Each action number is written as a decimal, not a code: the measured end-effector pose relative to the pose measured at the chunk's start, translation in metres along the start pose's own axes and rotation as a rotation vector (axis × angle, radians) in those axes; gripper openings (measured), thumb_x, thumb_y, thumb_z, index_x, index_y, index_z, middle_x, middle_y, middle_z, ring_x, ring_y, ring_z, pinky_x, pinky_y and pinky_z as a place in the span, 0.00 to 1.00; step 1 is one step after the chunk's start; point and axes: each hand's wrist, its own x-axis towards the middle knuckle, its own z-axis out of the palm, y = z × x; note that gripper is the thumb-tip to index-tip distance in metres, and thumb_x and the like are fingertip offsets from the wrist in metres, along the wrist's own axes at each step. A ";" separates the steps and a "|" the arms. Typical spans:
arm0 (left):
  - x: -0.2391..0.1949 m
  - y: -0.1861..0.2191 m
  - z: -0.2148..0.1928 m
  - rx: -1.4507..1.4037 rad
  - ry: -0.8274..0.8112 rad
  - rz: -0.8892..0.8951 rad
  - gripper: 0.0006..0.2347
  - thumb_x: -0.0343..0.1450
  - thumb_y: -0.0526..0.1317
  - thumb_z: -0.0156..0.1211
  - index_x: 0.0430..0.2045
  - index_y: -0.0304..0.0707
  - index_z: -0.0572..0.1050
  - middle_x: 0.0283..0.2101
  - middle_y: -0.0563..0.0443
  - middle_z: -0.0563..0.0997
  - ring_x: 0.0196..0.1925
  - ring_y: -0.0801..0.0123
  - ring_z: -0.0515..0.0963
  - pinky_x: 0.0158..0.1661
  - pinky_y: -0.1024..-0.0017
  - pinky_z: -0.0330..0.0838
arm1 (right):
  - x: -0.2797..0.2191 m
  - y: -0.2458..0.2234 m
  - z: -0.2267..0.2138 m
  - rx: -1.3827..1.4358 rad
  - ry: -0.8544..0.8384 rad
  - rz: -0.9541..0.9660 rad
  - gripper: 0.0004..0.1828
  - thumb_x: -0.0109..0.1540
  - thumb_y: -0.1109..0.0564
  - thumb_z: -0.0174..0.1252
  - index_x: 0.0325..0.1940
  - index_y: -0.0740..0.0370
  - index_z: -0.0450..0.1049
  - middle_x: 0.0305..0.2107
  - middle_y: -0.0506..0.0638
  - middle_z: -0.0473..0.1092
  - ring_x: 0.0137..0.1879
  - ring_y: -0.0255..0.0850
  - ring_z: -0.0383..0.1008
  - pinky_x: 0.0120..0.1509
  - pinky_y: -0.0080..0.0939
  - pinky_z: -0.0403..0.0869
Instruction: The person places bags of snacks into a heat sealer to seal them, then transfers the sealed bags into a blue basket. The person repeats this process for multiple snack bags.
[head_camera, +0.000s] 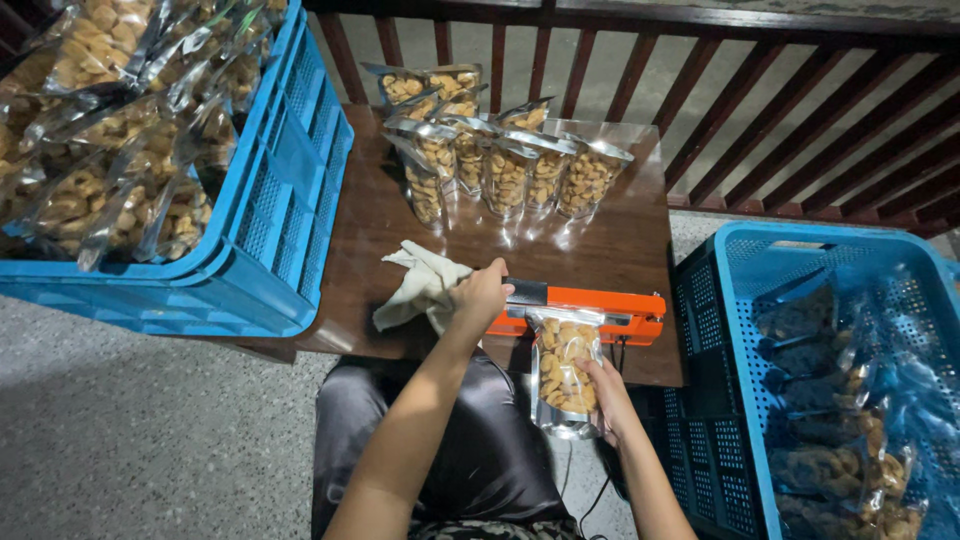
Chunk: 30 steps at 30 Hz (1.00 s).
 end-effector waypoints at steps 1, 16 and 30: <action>0.000 0.000 0.000 0.001 0.004 0.000 0.13 0.71 0.48 0.62 0.48 0.55 0.72 0.47 0.47 0.83 0.55 0.50 0.80 0.52 0.45 0.66 | 0.001 -0.001 0.000 0.002 -0.003 0.001 0.21 0.62 0.56 0.55 0.58 0.65 0.66 0.43 0.60 0.75 0.42 0.48 0.81 0.43 0.49 0.82; -0.013 0.007 -0.013 0.010 -0.015 -0.005 0.13 0.73 0.49 0.58 0.49 0.54 0.71 0.46 0.50 0.84 0.53 0.53 0.81 0.52 0.49 0.68 | -0.006 -0.007 0.001 -0.097 -0.018 -0.021 0.24 0.62 0.52 0.55 0.60 0.66 0.67 0.43 0.59 0.76 0.43 0.44 0.82 0.43 0.43 0.82; -0.133 0.048 -0.027 -0.455 0.575 0.714 0.12 0.77 0.42 0.57 0.51 0.36 0.76 0.54 0.42 0.79 0.58 0.51 0.78 0.60 0.60 0.69 | -0.098 -0.050 -0.009 0.017 -0.039 -0.103 0.33 0.61 0.56 0.53 0.71 0.62 0.61 0.53 0.59 0.75 0.50 0.46 0.81 0.50 0.48 0.80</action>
